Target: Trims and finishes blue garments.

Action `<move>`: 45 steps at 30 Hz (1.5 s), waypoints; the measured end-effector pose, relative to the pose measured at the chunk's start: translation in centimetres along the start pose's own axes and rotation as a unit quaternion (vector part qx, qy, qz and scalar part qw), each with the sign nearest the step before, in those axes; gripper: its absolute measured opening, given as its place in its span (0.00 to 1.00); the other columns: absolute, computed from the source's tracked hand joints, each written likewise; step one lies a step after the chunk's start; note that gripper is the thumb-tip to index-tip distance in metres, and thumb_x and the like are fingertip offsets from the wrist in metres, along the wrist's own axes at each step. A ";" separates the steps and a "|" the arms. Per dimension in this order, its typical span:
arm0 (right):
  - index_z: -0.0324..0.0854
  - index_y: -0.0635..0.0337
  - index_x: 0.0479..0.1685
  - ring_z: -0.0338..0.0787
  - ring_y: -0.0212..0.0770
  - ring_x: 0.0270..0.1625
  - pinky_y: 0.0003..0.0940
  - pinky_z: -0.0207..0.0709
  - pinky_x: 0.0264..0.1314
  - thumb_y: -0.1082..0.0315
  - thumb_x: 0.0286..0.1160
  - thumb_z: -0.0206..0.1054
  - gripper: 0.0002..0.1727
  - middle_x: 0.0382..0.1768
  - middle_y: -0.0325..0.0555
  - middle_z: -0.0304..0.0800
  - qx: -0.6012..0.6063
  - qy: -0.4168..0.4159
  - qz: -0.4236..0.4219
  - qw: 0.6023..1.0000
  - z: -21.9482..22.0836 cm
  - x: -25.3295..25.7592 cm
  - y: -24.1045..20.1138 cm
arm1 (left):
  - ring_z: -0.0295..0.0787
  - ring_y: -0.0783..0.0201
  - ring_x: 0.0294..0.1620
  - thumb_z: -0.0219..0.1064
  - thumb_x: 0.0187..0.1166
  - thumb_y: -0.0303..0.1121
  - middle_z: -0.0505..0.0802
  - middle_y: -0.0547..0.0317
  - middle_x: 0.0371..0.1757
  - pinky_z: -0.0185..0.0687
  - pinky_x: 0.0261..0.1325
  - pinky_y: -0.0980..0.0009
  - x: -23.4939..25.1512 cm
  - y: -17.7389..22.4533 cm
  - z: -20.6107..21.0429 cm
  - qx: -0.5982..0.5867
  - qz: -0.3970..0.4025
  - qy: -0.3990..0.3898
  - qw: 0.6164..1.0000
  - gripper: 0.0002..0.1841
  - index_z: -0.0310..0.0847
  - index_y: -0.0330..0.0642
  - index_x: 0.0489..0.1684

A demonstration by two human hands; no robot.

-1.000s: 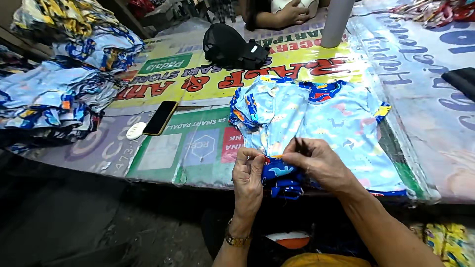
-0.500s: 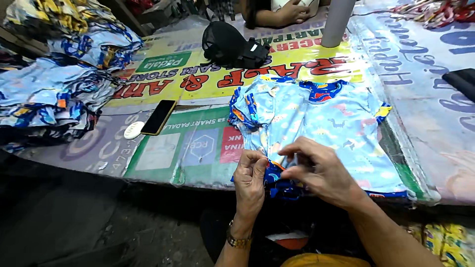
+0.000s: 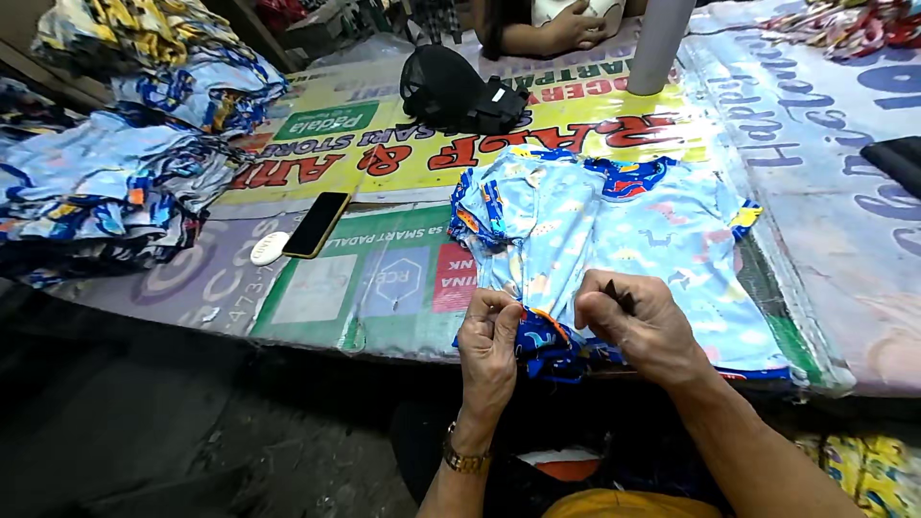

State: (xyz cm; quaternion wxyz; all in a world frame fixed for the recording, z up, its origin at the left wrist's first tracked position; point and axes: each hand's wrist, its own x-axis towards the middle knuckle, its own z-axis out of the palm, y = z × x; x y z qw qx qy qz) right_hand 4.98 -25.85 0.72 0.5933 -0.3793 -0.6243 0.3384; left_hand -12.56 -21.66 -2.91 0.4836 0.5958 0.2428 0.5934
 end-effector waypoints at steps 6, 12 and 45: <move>0.84 0.60 0.35 0.81 0.19 0.28 0.14 0.76 0.33 0.65 0.79 0.69 0.08 0.27 0.34 0.85 -0.127 0.014 -0.030 0.991 0.9 0.3 1.4 | 0.89 0.75 0.40 0.62 0.87 0.29 0.89 0.68 0.38 0.89 0.49 0.75 0.0 -0.2 -0.2 -0.011 0.005 0.012 1.000 0.02 0.79 0.45 0.44; 0.83 0.54 0.32 0.77 0.17 0.26 0.12 0.73 0.29 0.64 0.82 0.64 0.09 0.26 0.28 0.81 -0.081 0.035 -0.031 0.996 -1.6 -0.3 1.1 | 0.88 0.76 0.42 0.63 0.87 0.32 0.89 0.70 0.41 0.88 0.51 0.76 -0.2 -0.4 -0.6 -0.021 0.018 0.004 1.000 0.02 0.80 0.48 0.45; 0.84 0.58 0.42 0.87 0.39 0.31 0.30 0.76 0.25 0.67 0.80 0.63 0.07 0.34 0.46 0.89 -0.313 -0.053 -0.216 0.923 3.0 -3.5 1.0 | 0.92 0.74 0.42 0.61 0.87 0.40 0.94 0.65 0.40 0.90 0.48 0.73 1.3 4.0 -3.3 0.335 0.168 -0.050 0.926 0.09 0.81 0.46 0.49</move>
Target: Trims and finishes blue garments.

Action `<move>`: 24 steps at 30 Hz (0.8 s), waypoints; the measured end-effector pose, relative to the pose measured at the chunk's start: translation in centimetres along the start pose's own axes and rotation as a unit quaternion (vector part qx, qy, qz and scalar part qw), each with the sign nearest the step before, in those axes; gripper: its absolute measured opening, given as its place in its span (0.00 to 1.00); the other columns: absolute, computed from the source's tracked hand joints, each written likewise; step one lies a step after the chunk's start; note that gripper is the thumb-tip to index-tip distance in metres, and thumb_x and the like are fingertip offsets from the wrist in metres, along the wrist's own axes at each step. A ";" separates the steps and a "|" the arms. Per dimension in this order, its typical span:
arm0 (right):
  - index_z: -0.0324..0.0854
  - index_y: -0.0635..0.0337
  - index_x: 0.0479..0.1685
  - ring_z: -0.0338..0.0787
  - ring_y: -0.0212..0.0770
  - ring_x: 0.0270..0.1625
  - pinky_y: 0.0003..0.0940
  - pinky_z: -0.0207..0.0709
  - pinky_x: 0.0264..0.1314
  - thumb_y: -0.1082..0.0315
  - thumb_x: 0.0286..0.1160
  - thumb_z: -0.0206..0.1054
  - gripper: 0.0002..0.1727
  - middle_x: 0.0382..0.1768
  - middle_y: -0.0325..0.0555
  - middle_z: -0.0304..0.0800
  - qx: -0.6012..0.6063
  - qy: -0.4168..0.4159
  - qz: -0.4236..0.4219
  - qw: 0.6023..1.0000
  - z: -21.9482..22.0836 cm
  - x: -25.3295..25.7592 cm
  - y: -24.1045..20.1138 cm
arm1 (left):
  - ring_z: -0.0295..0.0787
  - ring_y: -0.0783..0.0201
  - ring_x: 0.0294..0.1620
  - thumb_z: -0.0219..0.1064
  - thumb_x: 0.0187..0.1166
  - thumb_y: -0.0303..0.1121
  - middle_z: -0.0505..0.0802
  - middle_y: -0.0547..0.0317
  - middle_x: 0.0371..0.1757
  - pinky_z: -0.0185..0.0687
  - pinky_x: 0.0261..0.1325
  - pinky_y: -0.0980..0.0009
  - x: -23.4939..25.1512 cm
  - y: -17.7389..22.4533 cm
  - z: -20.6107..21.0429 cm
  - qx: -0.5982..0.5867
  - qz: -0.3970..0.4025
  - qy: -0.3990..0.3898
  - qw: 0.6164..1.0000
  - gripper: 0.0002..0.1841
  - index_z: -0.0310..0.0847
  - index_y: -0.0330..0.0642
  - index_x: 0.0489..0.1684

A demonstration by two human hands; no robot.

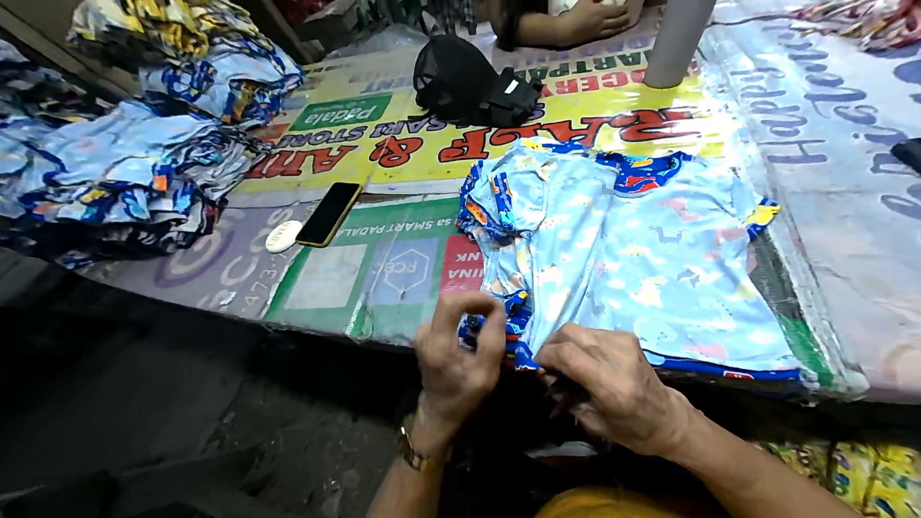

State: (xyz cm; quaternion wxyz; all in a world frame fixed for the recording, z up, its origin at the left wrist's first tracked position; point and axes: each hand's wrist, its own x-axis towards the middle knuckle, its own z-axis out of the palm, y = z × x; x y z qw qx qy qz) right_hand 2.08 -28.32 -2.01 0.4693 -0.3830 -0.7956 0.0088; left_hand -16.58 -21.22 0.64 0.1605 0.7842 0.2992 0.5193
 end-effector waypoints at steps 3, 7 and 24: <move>0.83 0.55 0.39 0.83 0.41 0.24 0.35 0.73 0.19 0.65 0.79 0.62 0.06 0.30 0.44 0.85 -0.054 -0.063 -0.012 0.996 0.2 0.4 -0.8 | 0.91 0.60 0.37 0.67 0.82 0.40 0.93 0.50 0.46 0.88 0.38 0.59 6.0 -1.5 1.7 0.160 -0.021 -0.103 0.981 0.18 0.80 0.35 0.61; 0.82 0.54 0.36 0.80 0.39 0.21 0.33 0.69 0.17 0.66 0.77 0.62 0.06 0.28 0.42 0.81 -0.069 -0.070 -0.022 0.995 -0.5 1.1 -0.9 | 0.91 0.47 0.41 0.66 0.84 0.48 0.91 0.46 0.51 0.86 0.40 0.44 9.7 -4.4 6.1 0.249 -0.020 -0.274 0.929 0.23 0.79 0.41 0.67; 0.88 0.55 0.47 0.90 0.46 0.28 0.42 0.82 0.22 0.69 0.73 0.70 0.07 0.50 0.50 0.91 -0.184 -0.133 0.157 0.961 -3.5 0.1 2.3 | 0.89 0.30 0.44 0.66 0.77 0.23 0.91 0.35 0.46 0.76 0.49 0.29 14.1 -6.8 5.2 0.454 0.115 -0.369 0.803 0.10 0.91 0.42 0.50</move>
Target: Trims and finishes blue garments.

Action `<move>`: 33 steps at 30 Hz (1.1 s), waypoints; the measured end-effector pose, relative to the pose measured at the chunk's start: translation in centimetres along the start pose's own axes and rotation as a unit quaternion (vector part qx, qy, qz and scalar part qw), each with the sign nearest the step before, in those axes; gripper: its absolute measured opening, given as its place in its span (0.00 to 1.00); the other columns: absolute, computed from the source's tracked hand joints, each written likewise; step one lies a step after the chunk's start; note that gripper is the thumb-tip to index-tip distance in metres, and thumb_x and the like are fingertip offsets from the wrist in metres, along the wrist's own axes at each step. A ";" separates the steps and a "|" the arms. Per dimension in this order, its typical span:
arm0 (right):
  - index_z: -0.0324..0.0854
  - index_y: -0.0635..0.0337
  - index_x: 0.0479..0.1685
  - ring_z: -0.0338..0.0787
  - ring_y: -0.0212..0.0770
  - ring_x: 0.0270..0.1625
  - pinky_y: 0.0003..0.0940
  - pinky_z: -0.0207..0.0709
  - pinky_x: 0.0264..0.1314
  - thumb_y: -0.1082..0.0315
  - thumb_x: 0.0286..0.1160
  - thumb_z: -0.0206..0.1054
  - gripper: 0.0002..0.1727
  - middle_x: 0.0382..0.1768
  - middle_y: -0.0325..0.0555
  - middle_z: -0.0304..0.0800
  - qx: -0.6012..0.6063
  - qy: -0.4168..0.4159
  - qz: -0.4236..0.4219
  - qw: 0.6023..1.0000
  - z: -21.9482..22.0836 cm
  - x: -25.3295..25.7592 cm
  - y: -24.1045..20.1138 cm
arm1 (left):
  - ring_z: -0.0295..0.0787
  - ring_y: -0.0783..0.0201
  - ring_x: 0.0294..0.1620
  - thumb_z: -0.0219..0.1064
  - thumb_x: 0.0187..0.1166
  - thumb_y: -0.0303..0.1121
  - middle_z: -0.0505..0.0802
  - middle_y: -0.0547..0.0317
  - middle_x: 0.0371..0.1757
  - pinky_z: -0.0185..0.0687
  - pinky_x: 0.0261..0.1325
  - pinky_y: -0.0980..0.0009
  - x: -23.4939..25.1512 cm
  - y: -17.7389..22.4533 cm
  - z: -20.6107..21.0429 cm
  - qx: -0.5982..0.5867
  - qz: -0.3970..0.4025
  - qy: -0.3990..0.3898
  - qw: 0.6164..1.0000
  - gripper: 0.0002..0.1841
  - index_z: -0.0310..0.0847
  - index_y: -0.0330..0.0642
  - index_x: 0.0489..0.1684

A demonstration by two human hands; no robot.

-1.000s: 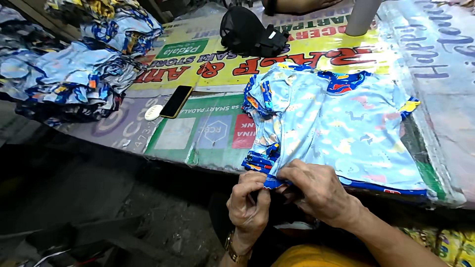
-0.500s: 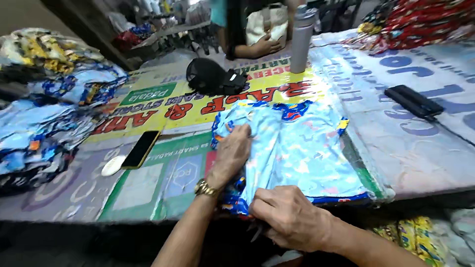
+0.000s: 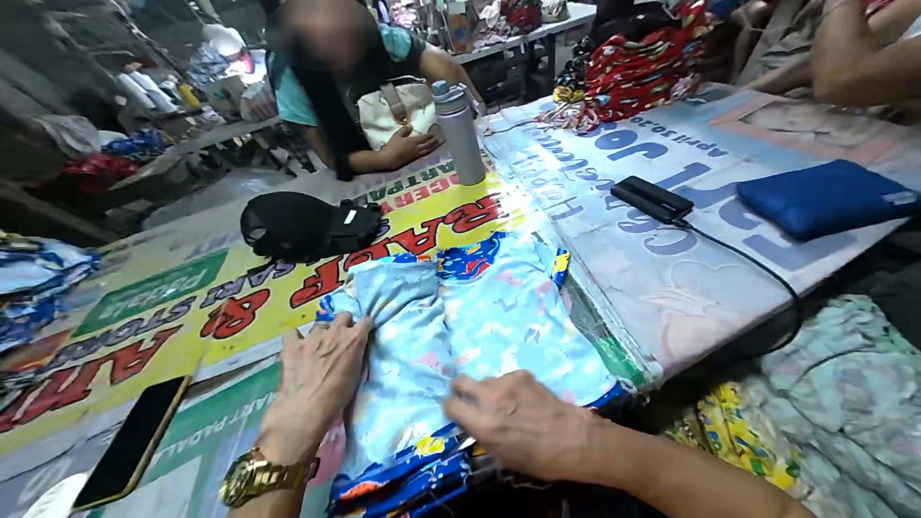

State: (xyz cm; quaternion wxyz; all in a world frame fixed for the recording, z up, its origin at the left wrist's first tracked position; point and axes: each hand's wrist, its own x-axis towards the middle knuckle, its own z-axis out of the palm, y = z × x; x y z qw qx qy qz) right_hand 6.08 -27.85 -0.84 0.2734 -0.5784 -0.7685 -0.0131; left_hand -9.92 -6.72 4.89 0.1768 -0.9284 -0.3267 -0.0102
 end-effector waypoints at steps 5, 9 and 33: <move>0.88 0.51 0.55 0.89 0.45 0.24 0.42 0.82 0.19 0.69 0.68 0.72 0.15 0.60 0.49 0.91 -0.039 -0.016 0.046 0.998 -1.2 -6.4 3.4 | 0.91 0.44 0.37 0.67 0.78 0.26 0.91 0.46 0.36 0.81 0.41 0.44 4.5 9.2 -6.9 -0.080 0.144 0.135 0.977 0.04 0.89 0.40 0.40; 0.90 0.48 0.54 0.87 0.40 0.19 0.37 0.79 0.16 0.69 0.68 0.71 0.15 0.62 0.46 0.93 -0.065 0.050 0.037 0.996 -0.3 -7.9 2.6 | 0.92 0.47 0.41 0.66 0.81 0.35 0.92 0.49 0.38 0.85 0.43 0.47 10.6 17.5 -4.6 -0.196 0.231 0.124 0.945 0.09 0.89 0.41 0.44; 0.85 0.59 0.49 0.86 0.43 0.32 0.47 0.79 0.38 0.46 0.77 0.68 0.23 0.29 0.45 0.85 0.192 0.042 0.236 0.952 -5.0 -5.5 9.2 | 0.86 0.67 0.26 0.55 0.90 0.32 0.87 0.55 0.31 0.88 0.35 0.65 14.6 14.5 -8.8 -0.614 0.066 0.118 0.778 0.11 0.78 0.33 0.49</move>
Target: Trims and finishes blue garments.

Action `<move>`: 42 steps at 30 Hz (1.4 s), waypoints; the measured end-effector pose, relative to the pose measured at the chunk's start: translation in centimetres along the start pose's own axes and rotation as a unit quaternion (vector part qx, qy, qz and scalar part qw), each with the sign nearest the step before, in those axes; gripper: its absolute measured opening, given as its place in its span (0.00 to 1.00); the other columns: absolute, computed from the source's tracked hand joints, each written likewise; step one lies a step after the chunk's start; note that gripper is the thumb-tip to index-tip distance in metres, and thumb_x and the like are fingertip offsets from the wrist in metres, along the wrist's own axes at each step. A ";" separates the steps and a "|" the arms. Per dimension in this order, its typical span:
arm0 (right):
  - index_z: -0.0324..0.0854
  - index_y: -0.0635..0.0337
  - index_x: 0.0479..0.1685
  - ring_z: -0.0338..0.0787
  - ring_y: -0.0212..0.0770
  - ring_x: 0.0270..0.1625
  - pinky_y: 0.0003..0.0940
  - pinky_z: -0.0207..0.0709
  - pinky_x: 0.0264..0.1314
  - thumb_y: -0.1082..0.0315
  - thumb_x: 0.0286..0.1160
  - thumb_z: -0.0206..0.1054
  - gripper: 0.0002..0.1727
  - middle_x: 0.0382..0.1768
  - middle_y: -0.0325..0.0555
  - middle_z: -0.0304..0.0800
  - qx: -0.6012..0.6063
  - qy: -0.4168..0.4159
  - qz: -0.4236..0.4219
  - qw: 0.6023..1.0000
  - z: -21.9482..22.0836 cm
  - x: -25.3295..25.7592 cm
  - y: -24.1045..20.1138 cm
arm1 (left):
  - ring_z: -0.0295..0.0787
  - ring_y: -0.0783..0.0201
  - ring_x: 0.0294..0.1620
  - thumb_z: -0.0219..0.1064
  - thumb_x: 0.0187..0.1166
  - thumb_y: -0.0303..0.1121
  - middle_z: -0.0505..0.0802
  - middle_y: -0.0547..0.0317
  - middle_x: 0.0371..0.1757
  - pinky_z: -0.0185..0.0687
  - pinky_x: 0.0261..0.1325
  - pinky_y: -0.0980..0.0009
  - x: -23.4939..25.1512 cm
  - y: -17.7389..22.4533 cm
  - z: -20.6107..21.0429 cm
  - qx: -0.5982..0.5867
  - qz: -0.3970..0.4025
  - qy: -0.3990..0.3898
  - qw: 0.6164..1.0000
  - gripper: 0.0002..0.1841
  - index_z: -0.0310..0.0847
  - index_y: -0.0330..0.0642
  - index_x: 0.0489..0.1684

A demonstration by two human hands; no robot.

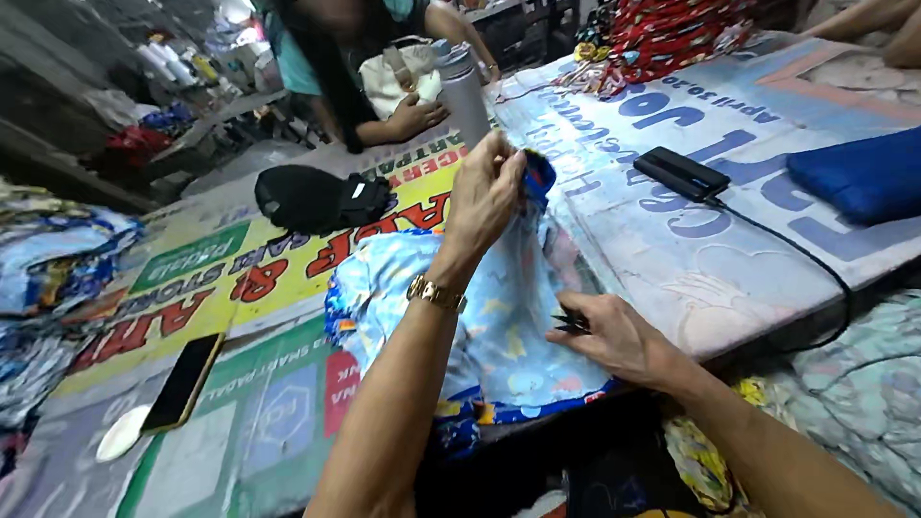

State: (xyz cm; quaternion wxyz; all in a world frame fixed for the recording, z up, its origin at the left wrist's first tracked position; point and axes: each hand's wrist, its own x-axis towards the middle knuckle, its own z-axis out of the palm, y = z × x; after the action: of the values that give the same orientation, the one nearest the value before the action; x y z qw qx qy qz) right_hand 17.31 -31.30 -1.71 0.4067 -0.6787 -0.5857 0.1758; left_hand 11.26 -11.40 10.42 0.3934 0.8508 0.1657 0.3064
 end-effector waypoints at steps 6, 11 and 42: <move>0.83 0.58 0.36 0.81 0.35 0.30 0.32 0.75 0.30 0.55 0.74 0.67 0.14 0.31 0.43 0.82 -0.064 0.012 -0.097 0.993 -0.9 -3.3 0.1 | 0.88 0.66 0.23 0.49 0.94 0.32 0.87 0.55 0.32 0.89 0.28 0.69 -1.5 1.0 -4.0 -0.126 -0.059 0.084 0.987 0.09 0.71 0.37 0.49; 0.82 0.63 0.41 0.85 0.15 0.39 0.10 0.80 0.45 0.66 0.74 0.71 0.09 0.35 0.36 0.87 0.171 0.090 -0.177 0.965 1.7 -1.3 -6.7 | 0.91 0.62 0.27 0.48 0.95 0.34 0.88 0.55 0.35 0.93 0.32 0.64 -3.6 -0.4 -9.7 -0.178 -0.092 0.187 0.962 0.10 0.71 0.38 0.56; 0.81 0.59 0.46 0.85 0.34 0.24 0.29 0.78 0.26 0.54 0.75 0.75 0.18 0.27 0.41 0.87 0.024 -0.001 -0.322 0.946 12.0 3.2 -9.2 | 0.85 0.75 0.62 0.66 0.79 0.32 0.93 0.71 0.50 0.70 0.77 0.65 -28.5 -4.7 -4.5 0.154 -0.005 0.397 0.905 0.04 0.83 0.51 0.45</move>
State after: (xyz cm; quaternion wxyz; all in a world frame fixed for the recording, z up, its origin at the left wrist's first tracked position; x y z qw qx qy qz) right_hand 3.57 -24.36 -1.26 0.4577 -0.4433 -0.7691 0.0499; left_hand -13.48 -20.81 -2.09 0.1605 0.7081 0.3573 0.5875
